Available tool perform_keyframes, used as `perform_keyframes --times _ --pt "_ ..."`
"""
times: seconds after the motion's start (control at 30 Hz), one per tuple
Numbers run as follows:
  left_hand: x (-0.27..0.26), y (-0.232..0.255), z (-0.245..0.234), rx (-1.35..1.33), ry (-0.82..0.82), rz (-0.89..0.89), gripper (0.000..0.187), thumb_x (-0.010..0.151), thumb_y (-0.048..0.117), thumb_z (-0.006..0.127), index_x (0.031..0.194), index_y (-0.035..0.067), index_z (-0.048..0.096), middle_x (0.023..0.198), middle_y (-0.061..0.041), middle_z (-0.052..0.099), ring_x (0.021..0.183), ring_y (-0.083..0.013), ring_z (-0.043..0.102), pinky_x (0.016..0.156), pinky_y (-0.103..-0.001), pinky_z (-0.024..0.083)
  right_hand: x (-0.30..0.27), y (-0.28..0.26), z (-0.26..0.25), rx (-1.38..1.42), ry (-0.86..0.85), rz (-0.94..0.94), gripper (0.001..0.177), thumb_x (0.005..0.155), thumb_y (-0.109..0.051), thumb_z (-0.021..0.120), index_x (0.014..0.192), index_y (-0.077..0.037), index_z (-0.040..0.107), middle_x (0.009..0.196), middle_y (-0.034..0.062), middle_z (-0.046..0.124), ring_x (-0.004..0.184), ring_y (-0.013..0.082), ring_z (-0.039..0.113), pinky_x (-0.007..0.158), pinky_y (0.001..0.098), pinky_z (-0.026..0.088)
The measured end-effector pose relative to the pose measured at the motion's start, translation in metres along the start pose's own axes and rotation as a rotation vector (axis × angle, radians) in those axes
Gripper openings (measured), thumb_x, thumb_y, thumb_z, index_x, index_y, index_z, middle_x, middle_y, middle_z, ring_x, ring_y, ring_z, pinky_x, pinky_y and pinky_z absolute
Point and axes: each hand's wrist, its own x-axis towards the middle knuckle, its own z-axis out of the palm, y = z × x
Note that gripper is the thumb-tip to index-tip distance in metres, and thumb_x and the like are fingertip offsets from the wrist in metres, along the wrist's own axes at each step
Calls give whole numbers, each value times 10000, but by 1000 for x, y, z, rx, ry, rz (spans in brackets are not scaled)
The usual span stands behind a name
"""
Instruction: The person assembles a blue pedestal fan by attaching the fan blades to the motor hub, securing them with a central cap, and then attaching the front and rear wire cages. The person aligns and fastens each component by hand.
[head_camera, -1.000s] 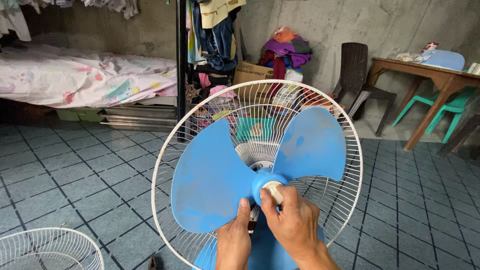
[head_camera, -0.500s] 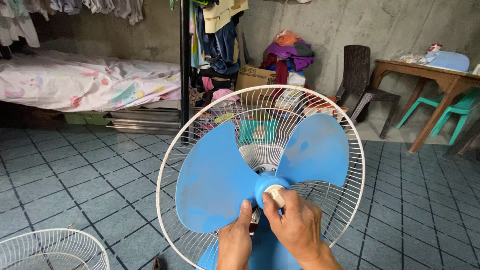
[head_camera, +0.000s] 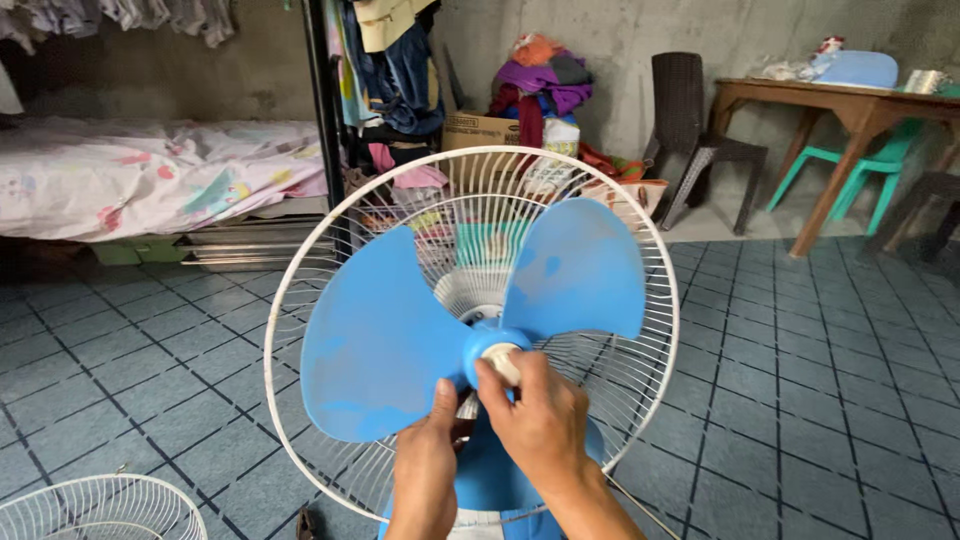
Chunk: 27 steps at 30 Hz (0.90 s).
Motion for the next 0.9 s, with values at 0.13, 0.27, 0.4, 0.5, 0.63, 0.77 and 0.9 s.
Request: perform_keyframes --times 0.13,0.27,0.4,0.5,0.63,0.77,0.9 --pt "-4 3 2 -11 -7 -32 462 974 410 586 1156 13 737 1025 -86 767 783 -203 628 719 -353 471 1 -1 -5 23 -32 20 305 847 -217 837 893 -44 590 682 119 700 543 265 704 455 376 532" --pt "-3 1 4 13 3 -16 462 971 422 586 1165 29 734 1019 -88 755 776 -215 618 708 -367 457 2 1 -8 27 -48 23 312 853 -231 837 884 -49 585 659 115 698 522 279 691 452 397 525" --pt "-1 -6 0 16 4 -3 437 948 422 583 1176 70 705 1047 -39 768 782 -203 628 711 -358 465 -1 1 -9 15 -43 31 317 859 -253 826 898 -46 589 673 128 698 541 300 693 460 411 525" --pt "1 -9 -2 32 -29 61 472 966 442 587 1166 40 732 1029 -64 770 773 -197 636 704 -353 478 0 0 -9 2 -47 44 324 849 -263 828 885 -44 592 660 135 694 533 318 687 456 428 518" --pt "-2 -8 0 22 -6 24 425 959 418 600 1169 72 729 1010 -72 765 753 -211 635 704 -361 477 3 -5 -14 -5 -32 27 314 845 -266 817 888 -48 595 665 143 689 548 331 689 467 435 525" --pt "-3 -7 -1 -15 -4 6 389 957 404 610 1132 74 717 976 -65 760 736 -212 626 701 -367 484 2 -6 -13 -54 -35 -19 325 830 -280 816 892 -53 591 623 133 668 511 329 665 450 439 512" --pt "-1 -2 -1 -112 -67 3 365 954 388 625 1115 70 704 964 -57 750 735 -202 606 698 -371 486 7 -1 -9 -77 -63 -120 336 836 -264 816 860 -62 549 576 94 644 453 299 633 405 432 479"
